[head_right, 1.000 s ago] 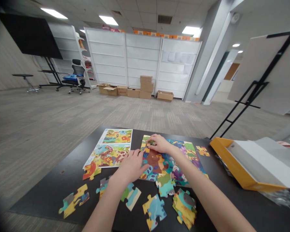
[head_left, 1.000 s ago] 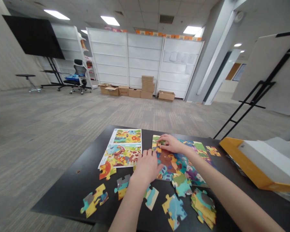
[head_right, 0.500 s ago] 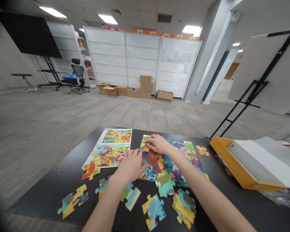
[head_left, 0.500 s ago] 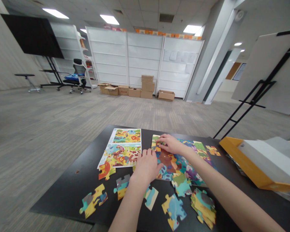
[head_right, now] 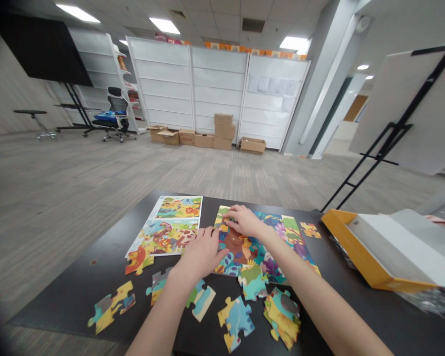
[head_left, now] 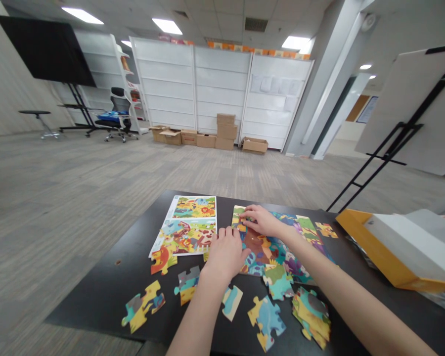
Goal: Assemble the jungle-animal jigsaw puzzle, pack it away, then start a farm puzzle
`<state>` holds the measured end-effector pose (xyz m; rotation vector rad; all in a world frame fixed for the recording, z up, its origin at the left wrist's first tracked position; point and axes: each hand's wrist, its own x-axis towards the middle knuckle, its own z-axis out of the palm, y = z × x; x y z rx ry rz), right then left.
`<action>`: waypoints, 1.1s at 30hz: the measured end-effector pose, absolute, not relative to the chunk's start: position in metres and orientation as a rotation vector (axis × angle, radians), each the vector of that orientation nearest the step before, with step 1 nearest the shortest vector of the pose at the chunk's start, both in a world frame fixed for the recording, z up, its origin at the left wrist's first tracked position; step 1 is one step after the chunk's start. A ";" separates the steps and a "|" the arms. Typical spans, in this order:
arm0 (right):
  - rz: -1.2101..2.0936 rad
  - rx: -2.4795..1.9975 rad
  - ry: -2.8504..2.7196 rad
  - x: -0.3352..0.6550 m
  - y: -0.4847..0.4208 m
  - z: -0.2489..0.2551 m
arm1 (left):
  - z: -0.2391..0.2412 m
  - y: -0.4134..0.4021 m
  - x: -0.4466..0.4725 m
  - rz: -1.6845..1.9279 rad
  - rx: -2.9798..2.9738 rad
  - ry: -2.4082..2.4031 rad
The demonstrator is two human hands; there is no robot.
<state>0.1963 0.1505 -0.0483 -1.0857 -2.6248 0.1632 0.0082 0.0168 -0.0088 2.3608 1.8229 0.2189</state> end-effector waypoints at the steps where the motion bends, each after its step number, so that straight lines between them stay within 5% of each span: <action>1: 0.165 -1.071 -2.624 0.197 0.151 -0.049 | -0.008 0.016 0.008 0.219 2.363 1.818; 24: 0.191 -0.932 -2.634 0.199 0.151 -0.047 | -0.004 0.019 0.001 0.255 2.333 1.726; 33: 0.209 -1.030 -2.246 0.225 0.109 -0.015 | 0.016 0.019 -0.077 0.404 2.170 1.781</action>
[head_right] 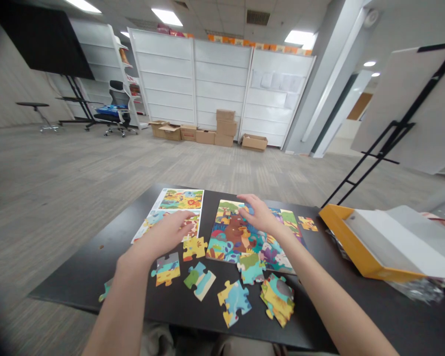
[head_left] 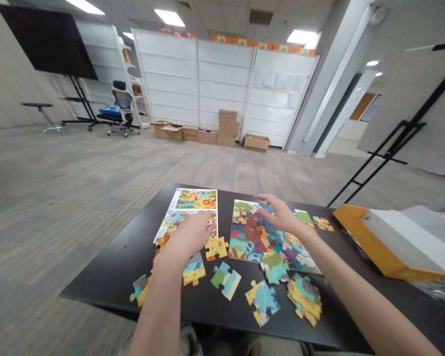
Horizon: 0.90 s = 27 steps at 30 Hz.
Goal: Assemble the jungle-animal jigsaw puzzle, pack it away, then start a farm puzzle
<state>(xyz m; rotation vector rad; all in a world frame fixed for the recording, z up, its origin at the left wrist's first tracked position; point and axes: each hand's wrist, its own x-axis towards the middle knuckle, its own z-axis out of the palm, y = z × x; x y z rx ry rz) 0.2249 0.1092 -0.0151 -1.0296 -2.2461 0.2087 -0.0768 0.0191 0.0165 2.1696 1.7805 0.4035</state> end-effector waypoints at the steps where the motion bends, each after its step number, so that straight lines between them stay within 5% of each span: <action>1: 0.208 -1.053 -2.188 0.234 0.100 -0.012 | 0.020 0.015 -0.091 0.374 2.122 1.808; 13: -0.015 -1.241 -1.817 0.300 0.052 -0.029 | 0.006 -0.012 -0.187 0.197 1.889 2.112; 27: -0.200 -1.160 -1.991 0.300 0.053 -0.033 | 0.001 -0.003 -0.096 0.266 2.219 1.681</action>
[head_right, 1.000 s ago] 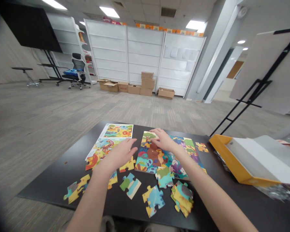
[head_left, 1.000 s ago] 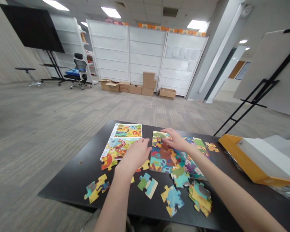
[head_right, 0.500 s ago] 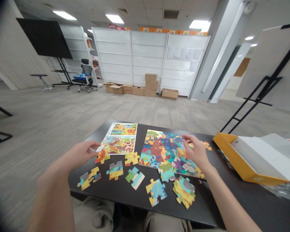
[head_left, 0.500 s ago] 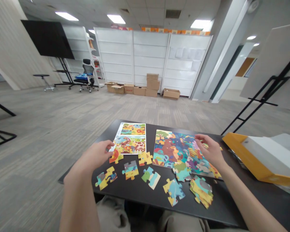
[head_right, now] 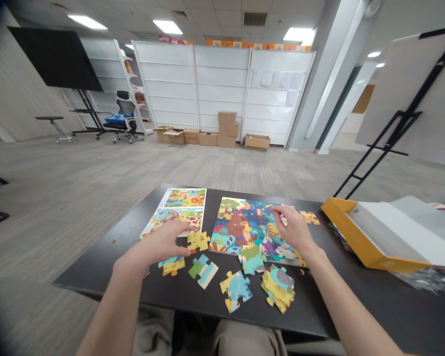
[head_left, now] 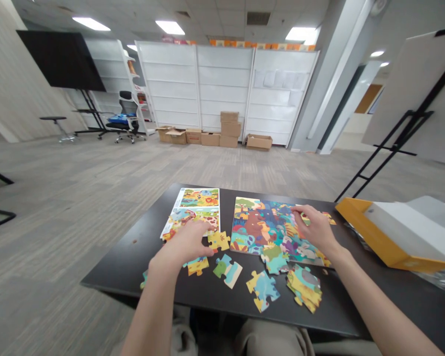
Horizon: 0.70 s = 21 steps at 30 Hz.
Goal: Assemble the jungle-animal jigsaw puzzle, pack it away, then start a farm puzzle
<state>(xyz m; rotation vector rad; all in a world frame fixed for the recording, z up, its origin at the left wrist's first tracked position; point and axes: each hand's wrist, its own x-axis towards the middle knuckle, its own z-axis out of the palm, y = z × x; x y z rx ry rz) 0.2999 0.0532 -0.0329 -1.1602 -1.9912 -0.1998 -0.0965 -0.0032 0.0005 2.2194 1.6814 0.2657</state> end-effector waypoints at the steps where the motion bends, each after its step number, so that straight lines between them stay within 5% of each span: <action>1: -0.201 -1.163 -1.994 0.300 0.053 -0.033 | -0.001 -0.001 -0.097 0.256 2.213 1.688; 21: -0.226 -1.184 -1.963 0.306 0.050 -0.024 | -0.014 -0.008 -0.169 0.073 2.019 2.124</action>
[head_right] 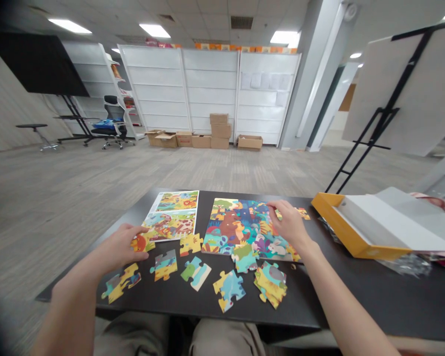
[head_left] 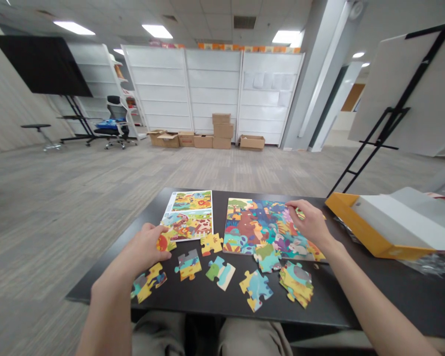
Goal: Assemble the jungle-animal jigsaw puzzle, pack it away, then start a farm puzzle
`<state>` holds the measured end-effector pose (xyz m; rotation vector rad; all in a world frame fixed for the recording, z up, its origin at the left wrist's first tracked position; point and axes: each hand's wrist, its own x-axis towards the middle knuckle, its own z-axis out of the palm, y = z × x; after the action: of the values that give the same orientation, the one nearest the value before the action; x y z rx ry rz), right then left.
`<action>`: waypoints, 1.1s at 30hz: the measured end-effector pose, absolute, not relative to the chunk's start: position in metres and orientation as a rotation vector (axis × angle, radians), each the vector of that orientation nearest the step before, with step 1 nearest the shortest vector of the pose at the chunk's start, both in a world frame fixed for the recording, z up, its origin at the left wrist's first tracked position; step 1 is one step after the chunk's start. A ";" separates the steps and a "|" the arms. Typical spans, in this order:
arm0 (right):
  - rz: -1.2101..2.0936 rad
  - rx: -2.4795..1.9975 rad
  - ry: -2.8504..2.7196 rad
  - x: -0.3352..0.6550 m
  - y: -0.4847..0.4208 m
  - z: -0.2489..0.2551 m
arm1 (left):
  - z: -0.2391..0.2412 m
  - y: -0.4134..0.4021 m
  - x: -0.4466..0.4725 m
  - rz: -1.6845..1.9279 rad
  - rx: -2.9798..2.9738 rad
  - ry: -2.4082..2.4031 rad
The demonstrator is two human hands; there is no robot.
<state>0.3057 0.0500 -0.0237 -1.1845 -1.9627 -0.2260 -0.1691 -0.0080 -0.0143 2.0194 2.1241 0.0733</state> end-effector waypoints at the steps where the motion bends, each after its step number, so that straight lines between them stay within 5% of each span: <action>1: -0.226 -1.189 -1.964 0.305 0.050 -0.024 | -0.014 -0.009 -0.169 0.083 2.014 2.140; 9: -0.218 -1.201 -1.946 0.308 0.052 -0.025 | 0.006 -0.019 -0.164 0.236 2.068 2.038; 16: -0.088 -1.224 -1.819 0.309 0.054 -0.024 | 0.032 -0.025 -0.118 0.731 1.894 1.548; 23: 0.538 -1.184 -1.586 0.309 0.051 -0.012 | 0.020 -0.009 -0.029 0.897 1.695 1.117; 33: 1.173 -1.026 -1.820 0.301 0.034 0.003 | -0.003 0.017 0.060 1.021 1.541 1.111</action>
<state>0.3011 0.0336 0.0025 -1.0265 -1.8200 1.1729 0.0603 0.0172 -0.0027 1.5406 1.1108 1.0215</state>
